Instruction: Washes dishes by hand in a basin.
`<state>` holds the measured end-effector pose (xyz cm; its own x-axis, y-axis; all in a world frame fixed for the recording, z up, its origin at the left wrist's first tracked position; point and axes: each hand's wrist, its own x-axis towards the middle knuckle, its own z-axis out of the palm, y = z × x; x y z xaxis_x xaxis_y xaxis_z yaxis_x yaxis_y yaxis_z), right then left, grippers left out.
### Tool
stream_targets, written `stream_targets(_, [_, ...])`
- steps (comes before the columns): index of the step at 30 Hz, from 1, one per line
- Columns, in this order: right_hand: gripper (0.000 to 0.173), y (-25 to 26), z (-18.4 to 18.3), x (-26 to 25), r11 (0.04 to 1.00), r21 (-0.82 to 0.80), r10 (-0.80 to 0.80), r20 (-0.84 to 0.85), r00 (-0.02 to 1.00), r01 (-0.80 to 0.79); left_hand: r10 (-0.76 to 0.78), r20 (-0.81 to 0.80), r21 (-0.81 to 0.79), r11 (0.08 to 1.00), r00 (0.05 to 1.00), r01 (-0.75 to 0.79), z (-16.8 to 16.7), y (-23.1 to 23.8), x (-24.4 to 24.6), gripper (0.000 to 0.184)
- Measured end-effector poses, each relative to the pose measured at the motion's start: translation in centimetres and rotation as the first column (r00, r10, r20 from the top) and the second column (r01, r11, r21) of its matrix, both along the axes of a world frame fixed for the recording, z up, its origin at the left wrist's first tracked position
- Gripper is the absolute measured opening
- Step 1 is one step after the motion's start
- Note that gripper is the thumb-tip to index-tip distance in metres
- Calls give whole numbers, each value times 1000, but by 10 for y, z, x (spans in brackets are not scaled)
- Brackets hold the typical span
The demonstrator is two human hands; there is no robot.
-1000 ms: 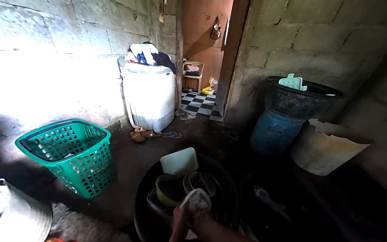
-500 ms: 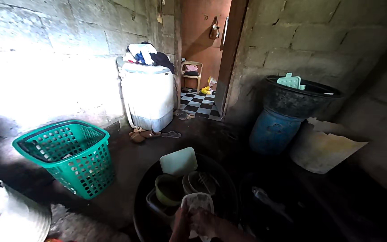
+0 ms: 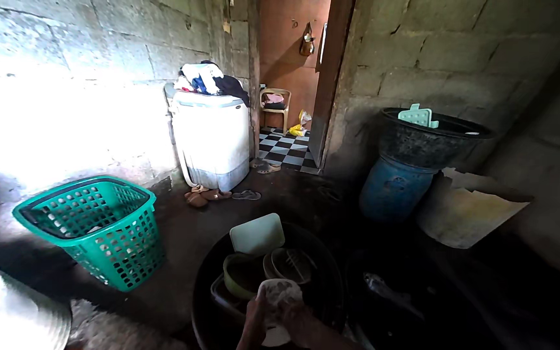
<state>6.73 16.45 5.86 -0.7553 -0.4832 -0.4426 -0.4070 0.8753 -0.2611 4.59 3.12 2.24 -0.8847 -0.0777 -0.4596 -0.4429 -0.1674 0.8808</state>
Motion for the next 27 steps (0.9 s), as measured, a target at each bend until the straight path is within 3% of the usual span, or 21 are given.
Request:
stream_targets(3, [35, -6, -1, -2, 1000, -12, -16, -70, 997, 15, 84, 13, 7, 996, 996, -84, 3, 10, 3, 53])
stream_targets(5, [32, -11, 2, -1, 975, -166, -160, -48, 986, 150, 130, -29, 129, 984, 991, -125, 7, 21, 12, 51])
stream_targets(7, [32, -17, 9, 2, 875, -392, -302, 15, 953, 283, 156, -65, 236, 962, 986, -137, 4, 30, 18, 50])
stream_targets(9, [34, -17, 2, 4, 791, -545, -309, 37, 950, 278, 172, -51, 209, 965, 984, -158, 2, 28, 16, 49])
stream_targets(11, [41, -14, -3, 3, 859, -466, -203, 70, 977, 212, 170, -10, 123, 978, 985, -167, 2, 22, 14, 50])
stream_targets(13, [44, -10, -8, 1, 971, -234, -43, 64, 997, 57, 173, 37, 64, 982, 984, -175, -2, 17, 10, 55])
stream_targets(16, [45, 2, -4, 5, 992, -51, 114, 4, 994, -113, 145, 76, 37, 988, 987, -148, -5, 18, 8, 59])
stream_targets(18, [41, 0, 3, 9, 997, -73, -36, -25, 999, 34, 165, 76, 51, 984, 983, -169, -3, 24, 8, 57])
stream_targets(21, [50, -9, 0, 15, 968, -109, -232, -36, 972, 227, 160, 28, 65, 985, 987, -161, 4, 31, 13, 54])
stream_targets(25, [41, -8, -5, 12, 989, -144, -36, -21, 999, 32, 157, 52, 148, 975, 986, -164, -2, 32, 14, 55])
stream_targets(27, [44, 4, -11, 9, 969, -242, 38, -24, 999, -43, 128, 64, 126, 983, 990, -135, 1, 27, 13, 56])
